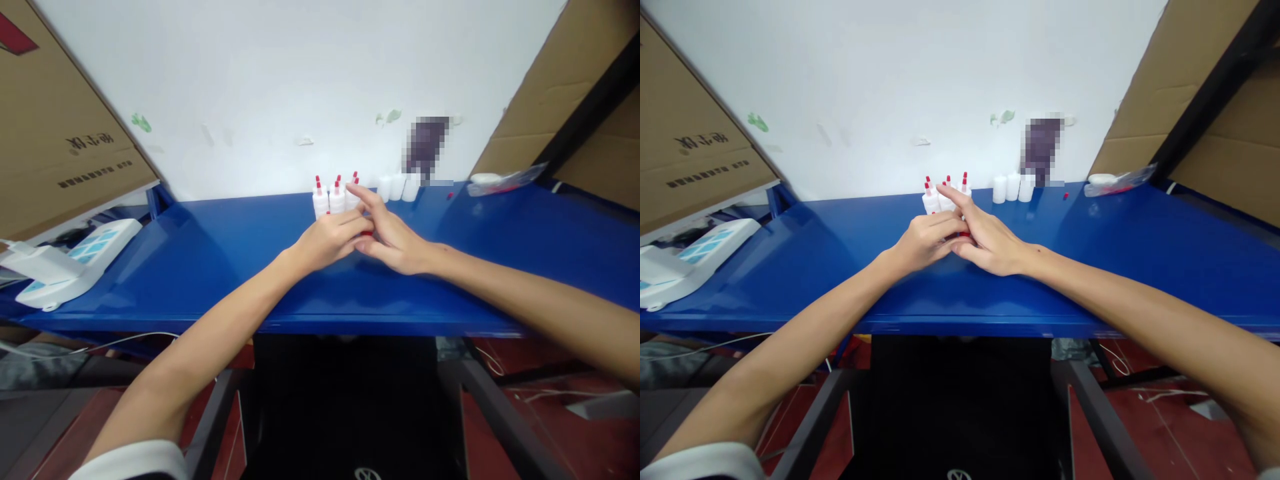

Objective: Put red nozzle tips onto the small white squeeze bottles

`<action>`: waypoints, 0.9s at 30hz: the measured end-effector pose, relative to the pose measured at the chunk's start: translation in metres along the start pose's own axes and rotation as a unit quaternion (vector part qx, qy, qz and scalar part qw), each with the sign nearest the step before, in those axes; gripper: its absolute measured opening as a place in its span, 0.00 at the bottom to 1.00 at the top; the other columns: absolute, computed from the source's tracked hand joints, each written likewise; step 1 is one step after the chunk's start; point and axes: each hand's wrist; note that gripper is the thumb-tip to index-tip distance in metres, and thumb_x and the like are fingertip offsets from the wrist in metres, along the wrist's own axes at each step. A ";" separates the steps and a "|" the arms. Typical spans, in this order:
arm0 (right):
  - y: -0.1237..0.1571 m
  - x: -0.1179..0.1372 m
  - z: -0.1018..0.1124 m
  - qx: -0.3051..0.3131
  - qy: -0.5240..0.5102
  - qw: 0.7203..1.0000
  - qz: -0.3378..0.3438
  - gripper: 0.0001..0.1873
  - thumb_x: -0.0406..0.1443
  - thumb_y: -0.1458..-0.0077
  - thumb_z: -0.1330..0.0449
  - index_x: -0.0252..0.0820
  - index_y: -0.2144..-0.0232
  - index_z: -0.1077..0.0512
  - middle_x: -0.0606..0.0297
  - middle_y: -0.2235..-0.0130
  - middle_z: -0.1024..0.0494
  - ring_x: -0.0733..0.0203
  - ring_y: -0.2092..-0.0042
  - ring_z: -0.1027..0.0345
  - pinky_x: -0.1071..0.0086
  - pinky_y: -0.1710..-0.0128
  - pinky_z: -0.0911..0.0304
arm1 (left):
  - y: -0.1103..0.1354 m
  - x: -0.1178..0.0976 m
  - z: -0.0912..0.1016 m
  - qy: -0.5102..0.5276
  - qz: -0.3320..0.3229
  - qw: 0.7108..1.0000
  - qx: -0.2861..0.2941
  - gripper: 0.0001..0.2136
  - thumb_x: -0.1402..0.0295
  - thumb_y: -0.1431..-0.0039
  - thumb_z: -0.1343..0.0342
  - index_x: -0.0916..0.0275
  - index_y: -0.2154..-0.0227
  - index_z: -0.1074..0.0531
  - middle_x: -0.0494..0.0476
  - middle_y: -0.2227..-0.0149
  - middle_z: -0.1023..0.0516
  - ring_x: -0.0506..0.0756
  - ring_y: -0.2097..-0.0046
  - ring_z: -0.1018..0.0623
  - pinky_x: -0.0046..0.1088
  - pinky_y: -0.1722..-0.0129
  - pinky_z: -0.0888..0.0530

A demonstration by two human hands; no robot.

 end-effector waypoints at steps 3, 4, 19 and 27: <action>0.001 0.002 0.000 0.001 0.009 1.000 -0.004 0.43 0.43 0.38 0.45 0.52 0.27 0.60 0.54 0.43 0.29 0.47 0.53 0.29 0.47 0.52 0.29 | 0.001 0.001 -0.001 0.004 0.005 1.000 -0.005 0.07 0.69 0.30 0.48 0.64 0.58 0.25 0.61 0.59 0.19 0.53 0.57 0.19 0.29 0.60 0.21; 0.001 0.002 0.000 0.002 0.009 1.000 0.000 0.42 0.42 0.38 0.46 0.52 0.27 0.60 0.54 0.41 0.31 0.47 0.52 0.29 0.47 0.52 0.29 | 0.001 0.001 -0.001 0.001 0.005 1.000 -0.008 0.07 0.68 0.30 0.48 0.63 0.58 0.25 0.60 0.60 0.20 0.52 0.58 0.19 0.29 0.60 0.21; -0.004 0.008 0.002 -0.020 -0.012 1.000 -0.013 0.40 0.31 0.48 0.49 0.47 0.33 0.51 0.63 0.62 0.30 0.53 0.65 0.34 0.49 0.59 0.30 | 0.002 -0.003 -0.009 -0.011 0.010 1.000 -0.021 0.05 0.71 0.34 0.44 0.64 0.60 0.25 0.58 0.62 0.20 0.52 0.61 0.20 0.27 0.61 0.22; -0.005 0.008 0.003 -0.001 -0.025 0.999 -0.021 0.36 0.31 0.48 0.51 0.45 0.36 0.48 0.64 0.64 0.29 0.54 0.66 0.34 0.53 0.61 0.32 | 0.001 -0.003 -0.009 0.008 0.014 0.999 -0.036 0.04 0.72 0.34 0.43 0.65 0.61 0.25 0.58 0.62 0.19 0.51 0.62 0.20 0.26 0.64 0.23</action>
Point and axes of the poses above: each hand's wrist, its own y-axis away from the middle knuckle, its own z-axis out of the back of the hand, x = y × z
